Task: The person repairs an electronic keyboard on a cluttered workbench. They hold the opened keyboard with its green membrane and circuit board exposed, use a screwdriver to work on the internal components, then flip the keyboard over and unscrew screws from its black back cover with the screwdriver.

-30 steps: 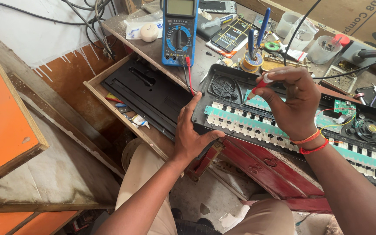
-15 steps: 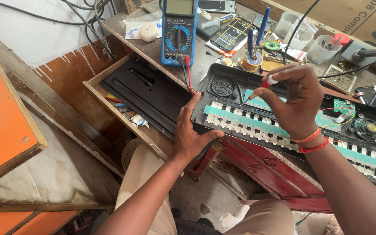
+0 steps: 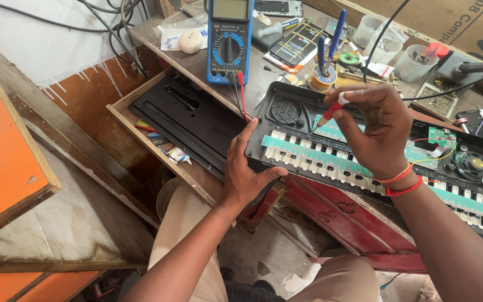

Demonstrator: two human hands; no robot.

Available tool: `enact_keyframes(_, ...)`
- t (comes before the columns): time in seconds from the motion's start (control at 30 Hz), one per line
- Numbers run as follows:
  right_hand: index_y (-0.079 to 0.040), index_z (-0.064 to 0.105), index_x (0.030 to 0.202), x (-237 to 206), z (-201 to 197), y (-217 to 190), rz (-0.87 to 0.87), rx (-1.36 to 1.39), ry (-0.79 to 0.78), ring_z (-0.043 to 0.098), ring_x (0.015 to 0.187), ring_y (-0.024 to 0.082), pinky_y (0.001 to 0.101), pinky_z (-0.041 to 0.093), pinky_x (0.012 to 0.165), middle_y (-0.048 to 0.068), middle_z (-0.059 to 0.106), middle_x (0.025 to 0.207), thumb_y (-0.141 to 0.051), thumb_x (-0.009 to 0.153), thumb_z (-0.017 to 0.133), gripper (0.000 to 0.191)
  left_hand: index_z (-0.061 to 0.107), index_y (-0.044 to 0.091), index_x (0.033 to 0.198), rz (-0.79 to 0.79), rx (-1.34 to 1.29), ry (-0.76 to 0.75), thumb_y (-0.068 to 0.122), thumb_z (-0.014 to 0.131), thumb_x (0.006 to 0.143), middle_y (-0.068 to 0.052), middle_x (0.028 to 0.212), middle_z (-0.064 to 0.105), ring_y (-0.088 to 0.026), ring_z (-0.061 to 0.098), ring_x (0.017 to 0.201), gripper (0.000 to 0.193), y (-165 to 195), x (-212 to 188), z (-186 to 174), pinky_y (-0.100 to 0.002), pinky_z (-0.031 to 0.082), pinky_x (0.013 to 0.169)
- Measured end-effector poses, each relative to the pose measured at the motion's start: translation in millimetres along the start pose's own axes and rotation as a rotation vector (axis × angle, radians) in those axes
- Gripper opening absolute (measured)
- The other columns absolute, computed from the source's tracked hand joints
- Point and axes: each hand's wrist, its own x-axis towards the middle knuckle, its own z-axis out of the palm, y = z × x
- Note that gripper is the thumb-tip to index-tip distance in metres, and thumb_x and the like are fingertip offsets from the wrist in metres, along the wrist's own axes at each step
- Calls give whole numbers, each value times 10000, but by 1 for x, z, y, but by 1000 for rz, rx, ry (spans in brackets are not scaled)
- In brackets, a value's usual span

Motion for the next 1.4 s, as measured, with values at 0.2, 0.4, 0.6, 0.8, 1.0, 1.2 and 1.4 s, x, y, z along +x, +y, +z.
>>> enact_keyframes(0.2,18,539,1177,6,2,-4,-83,-74,21,650,1124,157,299,580,1016,134,611,1188,80,975,784,324,348,94,1611,0,-14,13,765,725,756,-190,1521,513,-353,488,1470,1150,1,1,-1,-497,438,1206)
enact_keyframes(0.4,-10,546,1168,7,5,-8,36,18,26,683,1152,169,313,619,1000,119,646,1196,19,973,752,286,357,87,1611,12,2,20,751,731,756,-181,1528,517,-351,497,1458,1145,2,0,-2,-496,435,1203)
enact_keyframes(0.6,8,530,1123,5,3,-6,-35,-67,30,652,1122,165,308,579,1003,133,619,1195,58,923,741,295,356,85,1607,29,-3,27,746,735,762,-187,1537,517,-360,497,1464,1138,1,0,-1,-492,436,1204)
enact_keyframes(0.8,5,541,1167,2,2,0,-54,-84,7,675,1109,168,306,596,999,137,640,1168,98,976,780,320,347,82,1615,23,5,24,746,732,759,-189,1535,514,-361,495,1463,1150,1,0,-1,-495,434,1204)
enact_keyframes(1.0,-3,526,1209,0,2,0,31,43,4,685,1182,177,326,606,1059,118,651,1227,49,987,737,311,349,81,1611,16,-5,18,758,725,761,-191,1530,516,-360,498,1461,1150,1,0,0,-493,442,1201)
enact_keyframes(1.2,19,553,1164,2,1,0,-53,-85,16,682,1123,177,326,613,1014,146,618,1192,103,959,788,323,350,73,1608,21,-10,25,763,719,767,-196,1527,519,-360,499,1462,1149,1,0,0,-493,438,1205)
enact_keyframes(1.4,10,532,1225,-1,0,1,22,4,-25,694,1190,186,309,607,1055,137,666,1254,69,1017,713,283,359,65,1606,31,7,27,748,725,767,-198,1545,521,-366,499,1465,1142,2,0,-1,-496,426,1210)
